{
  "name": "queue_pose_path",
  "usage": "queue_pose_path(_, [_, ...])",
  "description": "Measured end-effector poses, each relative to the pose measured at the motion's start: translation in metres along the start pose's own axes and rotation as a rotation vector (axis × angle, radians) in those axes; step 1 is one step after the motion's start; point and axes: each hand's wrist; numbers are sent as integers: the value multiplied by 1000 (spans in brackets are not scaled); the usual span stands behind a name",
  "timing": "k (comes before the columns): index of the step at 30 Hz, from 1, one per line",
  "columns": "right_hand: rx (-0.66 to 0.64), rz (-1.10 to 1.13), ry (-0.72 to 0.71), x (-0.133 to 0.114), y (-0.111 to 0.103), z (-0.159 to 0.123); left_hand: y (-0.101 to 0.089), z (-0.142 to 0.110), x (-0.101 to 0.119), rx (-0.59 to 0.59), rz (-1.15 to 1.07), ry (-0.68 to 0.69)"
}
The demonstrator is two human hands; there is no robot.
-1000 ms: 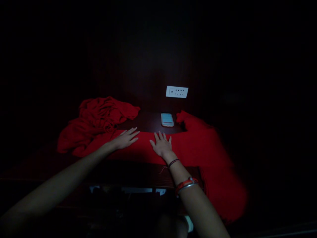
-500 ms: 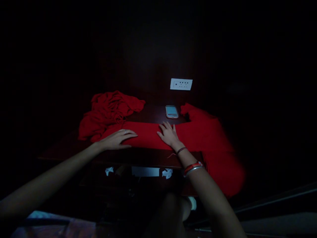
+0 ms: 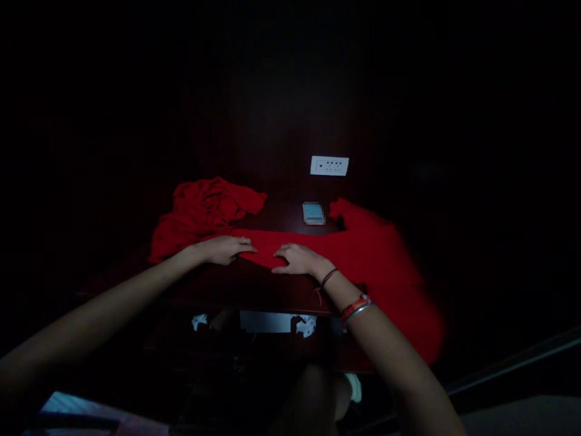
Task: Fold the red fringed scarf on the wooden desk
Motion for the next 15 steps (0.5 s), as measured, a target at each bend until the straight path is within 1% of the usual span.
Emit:
queue_pose_path(4, [6, 52, 11, 5, -7, 13, -8, 22, -14, 23, -141, 10])
queue_pose_path(6, [5, 63, 20, 8, -9, 19, -11, 33, -21, 35, -271, -11])
queue_pose_path(8, [33, 65, 43, 10, -8, 22, -10, 40, -25, 46, -428, -27])
queue_pose_path(11, [129, 63, 62, 11, -4, 24, -1, 43, -28, 60, -634, -81])
queue_pose_path(13, [192, 54, 50, 11, -1, 23, 5, 41, -28, 80, -683, -116])
queue_pose_path(15, [244, 36, 44, 10, 1, 20, 8, 37, -28, 99, -679, -126])
Point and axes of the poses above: each hand's wrist, its own z-axis towards the middle knuckle, its own y-axis out of the palm, x = y × z, and after that the axes turned 3 degrees about x, right-handed
